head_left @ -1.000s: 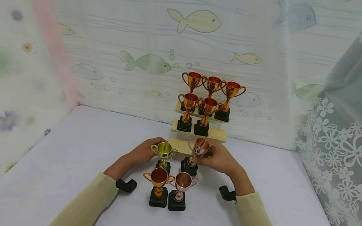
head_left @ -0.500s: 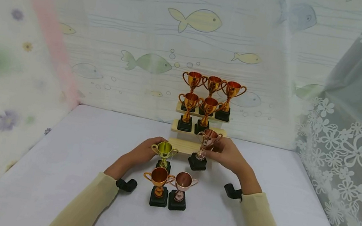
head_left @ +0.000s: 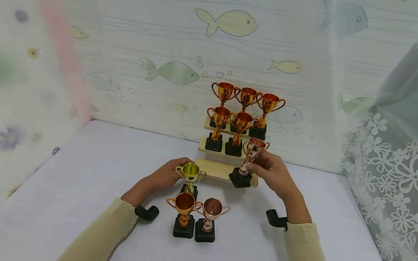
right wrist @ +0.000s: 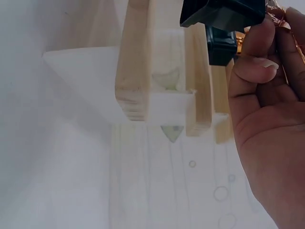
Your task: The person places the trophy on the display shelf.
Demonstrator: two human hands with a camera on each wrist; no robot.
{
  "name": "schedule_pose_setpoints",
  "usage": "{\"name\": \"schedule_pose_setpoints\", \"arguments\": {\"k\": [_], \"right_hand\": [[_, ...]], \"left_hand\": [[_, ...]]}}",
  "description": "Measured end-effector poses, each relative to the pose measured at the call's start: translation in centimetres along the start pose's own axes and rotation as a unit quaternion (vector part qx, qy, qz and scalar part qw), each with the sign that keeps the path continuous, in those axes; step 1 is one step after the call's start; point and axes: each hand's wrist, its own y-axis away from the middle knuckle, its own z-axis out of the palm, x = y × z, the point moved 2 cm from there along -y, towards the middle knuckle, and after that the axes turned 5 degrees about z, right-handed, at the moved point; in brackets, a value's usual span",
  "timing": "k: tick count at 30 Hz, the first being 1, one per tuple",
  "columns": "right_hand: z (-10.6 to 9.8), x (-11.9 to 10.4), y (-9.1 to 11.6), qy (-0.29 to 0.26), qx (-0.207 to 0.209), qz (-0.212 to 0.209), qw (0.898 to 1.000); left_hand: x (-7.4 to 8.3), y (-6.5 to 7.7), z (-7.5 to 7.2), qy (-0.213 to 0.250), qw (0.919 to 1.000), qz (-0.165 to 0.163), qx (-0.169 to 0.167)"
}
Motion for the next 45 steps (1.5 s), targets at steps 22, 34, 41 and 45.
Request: {"name": "schedule_pose_setpoints", "arguments": {"k": [22, 34, 41, 45], "right_hand": [[-1.0, -1.1, 0.4, 0.035, 0.115, -0.048, 0.992], [-0.7, -3.2, 0.9, 0.061, 0.185, -0.067, 0.979], [-0.8, -3.1, 0.9, 0.068, 0.211, -0.067, 0.973], [-0.6, -3.0, 0.6, 0.089, 0.228, -0.066, 0.967]], "left_hand": [[0.2, 0.1, 0.0, -0.012, 0.9999, -0.007, 0.001], [0.4, 0.0, -0.1, -0.01, 0.9999, -0.014, 0.0], [0.0, -0.1, 0.0, -0.009, 0.9999, -0.007, 0.002], [-0.1, -0.1, 0.0, -0.008, 1.0, -0.003, 0.003]]}}
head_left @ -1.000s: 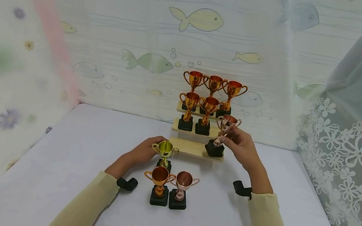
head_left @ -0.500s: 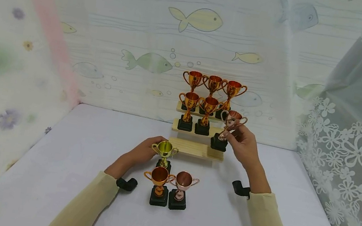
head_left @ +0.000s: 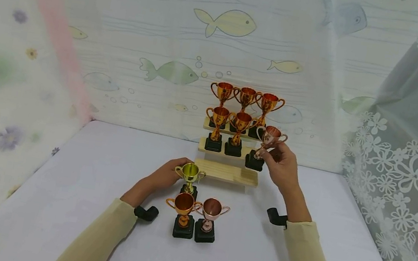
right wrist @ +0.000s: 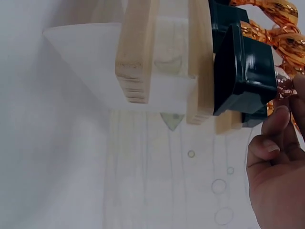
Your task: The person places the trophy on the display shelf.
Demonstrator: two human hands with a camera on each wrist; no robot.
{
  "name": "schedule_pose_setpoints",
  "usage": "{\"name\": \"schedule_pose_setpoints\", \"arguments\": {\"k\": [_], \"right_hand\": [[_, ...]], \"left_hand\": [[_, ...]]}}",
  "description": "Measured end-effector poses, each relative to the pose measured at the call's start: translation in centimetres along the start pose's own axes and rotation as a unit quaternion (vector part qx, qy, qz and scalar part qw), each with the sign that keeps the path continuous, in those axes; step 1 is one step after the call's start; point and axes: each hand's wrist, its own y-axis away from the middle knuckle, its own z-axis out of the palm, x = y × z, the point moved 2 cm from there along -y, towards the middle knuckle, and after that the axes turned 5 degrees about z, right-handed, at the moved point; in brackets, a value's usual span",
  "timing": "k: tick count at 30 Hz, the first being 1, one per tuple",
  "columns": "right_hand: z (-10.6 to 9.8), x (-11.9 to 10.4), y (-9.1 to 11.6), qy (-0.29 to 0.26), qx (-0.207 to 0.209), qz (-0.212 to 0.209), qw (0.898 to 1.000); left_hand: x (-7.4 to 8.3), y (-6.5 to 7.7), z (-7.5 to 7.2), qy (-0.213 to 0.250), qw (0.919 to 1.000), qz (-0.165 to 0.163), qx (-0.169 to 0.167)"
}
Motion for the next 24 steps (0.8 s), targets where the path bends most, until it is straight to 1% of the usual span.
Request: {"name": "schedule_pose_setpoints", "arguments": {"k": [3, 7, 10, 15, 19, 22, 24], "right_hand": [[0.3, 0.1, -0.1, 0.009, 0.013, -0.007, 1.0], [0.6, 0.3, -0.3, 0.004, 0.019, -0.009, 1.0], [0.7, 0.4, -0.3, 0.0, 0.023, -0.004, 1.0], [0.9, 0.6, -0.3, 0.009, 0.032, 0.006, 0.999], [1.0, 0.9, -0.3, 0.017, 0.051, 0.005, 0.999], [1.1, 1.1, -0.3, 0.008, 0.059, 0.005, 0.998], [1.1, 1.3, -0.3, 0.003, 0.058, 0.005, 0.998]], "left_hand": [[-0.1, 0.0, 0.0, -0.001, 1.0, -0.001, 0.001], [0.0, 0.0, 0.1, -0.002, 1.0, 0.002, 0.0], [0.0, 0.0, 0.1, -0.003, 1.0, 0.007, -0.002], [-0.2, -0.1, 0.2, 0.001, 0.9999, 0.015, -0.001], [-0.2, -0.1, 0.2, 0.004, 0.9999, 0.01, -0.002], [-0.1, -0.1, 0.1, -0.001, 0.9999, 0.01, -0.003], [-0.1, -0.2, 0.1, -0.003, 0.9999, 0.016, -0.002]]}}
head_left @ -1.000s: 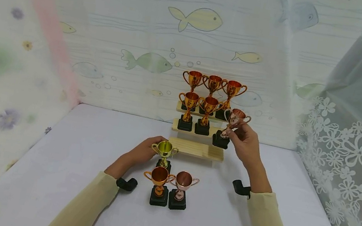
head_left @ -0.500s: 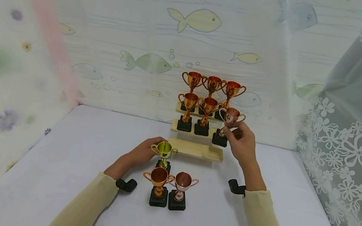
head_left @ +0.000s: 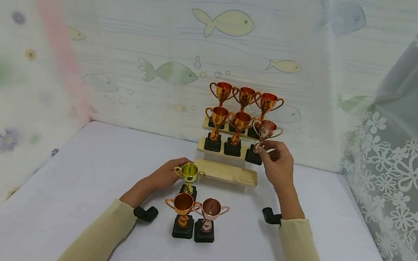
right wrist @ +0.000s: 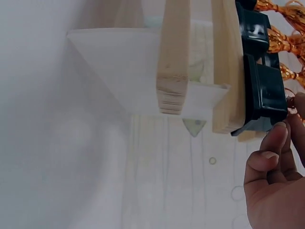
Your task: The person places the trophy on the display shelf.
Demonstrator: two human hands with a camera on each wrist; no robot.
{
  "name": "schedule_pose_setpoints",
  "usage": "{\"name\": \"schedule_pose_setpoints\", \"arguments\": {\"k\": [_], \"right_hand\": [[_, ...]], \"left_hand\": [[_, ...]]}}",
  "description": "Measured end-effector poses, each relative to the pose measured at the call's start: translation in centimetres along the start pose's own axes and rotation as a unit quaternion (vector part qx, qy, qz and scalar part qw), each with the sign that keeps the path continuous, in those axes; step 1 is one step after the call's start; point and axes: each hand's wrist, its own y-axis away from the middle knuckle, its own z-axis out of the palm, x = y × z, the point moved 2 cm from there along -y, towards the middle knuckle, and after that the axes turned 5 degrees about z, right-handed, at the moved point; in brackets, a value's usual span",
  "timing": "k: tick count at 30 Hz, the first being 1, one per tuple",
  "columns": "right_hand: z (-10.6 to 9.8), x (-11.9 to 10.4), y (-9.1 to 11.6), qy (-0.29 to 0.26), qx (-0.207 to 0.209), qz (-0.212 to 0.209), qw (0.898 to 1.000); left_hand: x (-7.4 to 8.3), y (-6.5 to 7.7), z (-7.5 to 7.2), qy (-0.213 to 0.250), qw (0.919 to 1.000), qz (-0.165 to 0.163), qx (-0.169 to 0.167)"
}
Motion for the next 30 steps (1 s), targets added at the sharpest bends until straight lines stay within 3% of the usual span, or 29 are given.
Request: {"name": "schedule_pose_setpoints", "arguments": {"k": [13, 30], "right_hand": [[0.29, 0.41, 0.27, 0.009, -0.005, -0.001, 1.0], [0.75, 0.71, 0.26, -0.012, -0.005, -0.011, 1.0]], "left_hand": [[-0.03, 0.06, 0.02, -0.003, 0.9999, -0.016, -0.001], [-0.09, 0.07, -0.02, -0.003, 1.0, -0.008, 0.003]]}}
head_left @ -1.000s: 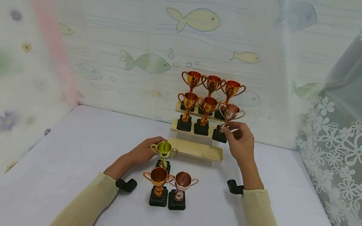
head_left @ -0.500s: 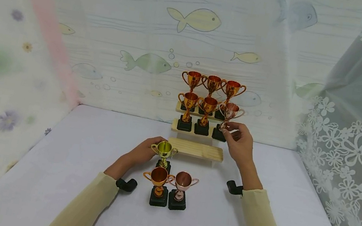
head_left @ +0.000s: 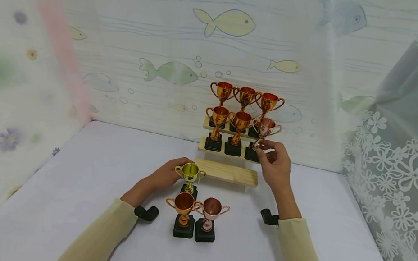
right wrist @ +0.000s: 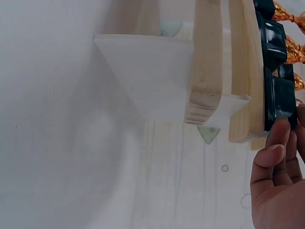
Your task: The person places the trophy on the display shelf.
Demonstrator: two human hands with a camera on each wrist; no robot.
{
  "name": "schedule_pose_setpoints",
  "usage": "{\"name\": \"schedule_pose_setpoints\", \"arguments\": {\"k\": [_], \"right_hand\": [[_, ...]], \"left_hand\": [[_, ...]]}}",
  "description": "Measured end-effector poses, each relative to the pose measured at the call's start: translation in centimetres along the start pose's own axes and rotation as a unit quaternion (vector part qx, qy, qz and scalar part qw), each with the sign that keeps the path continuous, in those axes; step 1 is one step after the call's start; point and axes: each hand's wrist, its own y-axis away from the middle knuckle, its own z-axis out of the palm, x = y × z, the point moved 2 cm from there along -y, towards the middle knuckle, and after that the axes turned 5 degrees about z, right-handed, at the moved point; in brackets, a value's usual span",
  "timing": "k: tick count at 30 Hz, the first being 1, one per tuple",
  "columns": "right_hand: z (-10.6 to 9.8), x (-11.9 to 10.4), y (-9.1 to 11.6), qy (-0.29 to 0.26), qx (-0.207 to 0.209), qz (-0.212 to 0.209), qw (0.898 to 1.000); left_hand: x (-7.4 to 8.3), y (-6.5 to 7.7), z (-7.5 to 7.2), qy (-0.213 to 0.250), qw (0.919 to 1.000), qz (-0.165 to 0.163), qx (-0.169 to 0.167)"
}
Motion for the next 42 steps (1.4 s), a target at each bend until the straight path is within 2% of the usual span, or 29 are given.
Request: {"name": "schedule_pose_setpoints", "arguments": {"k": [7, 15, 20, 24, 26, 31, 35, 39, 42], "right_hand": [[0.0, -0.3, 0.1, 0.012, 0.004, -0.025, 1.0], [0.1, -0.5, 0.3, 0.018, 0.011, -0.032, 0.999], [0.0, -0.6, 0.3, -0.008, 0.009, -0.016, 1.0], [-0.1, -0.7, 0.4, -0.024, 0.027, 0.0, 0.999], [-0.2, -0.7, 0.6, -0.023, 0.038, -0.011, 0.999], [0.0, -1.1, 1.1, -0.025, 0.056, -0.075, 0.995], [0.2, -1.4, 1.3, -0.066, 0.021, -0.104, 0.992], [0.5, -1.6, 1.4, -0.092, -0.061, -0.118, 0.987], [0.8, -1.9, 1.6, -0.084, -0.118, -0.119, 0.982]], "left_hand": [[0.2, 0.0, 0.0, -0.003, 1.0, -0.007, -0.002], [0.1, 0.0, 0.1, -0.003, 1.0, -0.003, -0.001], [0.1, 0.1, 0.1, -0.003, 1.0, -0.003, 0.0], [0.2, 0.2, 0.1, -0.001, 1.0, -0.003, -0.001], [0.3, 0.2, 0.1, -0.002, 1.0, -0.002, -0.001], [0.4, 0.2, 0.1, -0.004, 1.0, -0.001, -0.001], [0.4, 0.3, 0.1, -0.004, 1.0, -0.004, 0.0], [0.6, 0.4, 0.1, -0.002, 0.9999, -0.01, -0.002], [0.8, 0.5, 0.0, 0.0, 1.0, -0.01, 0.0]]}}
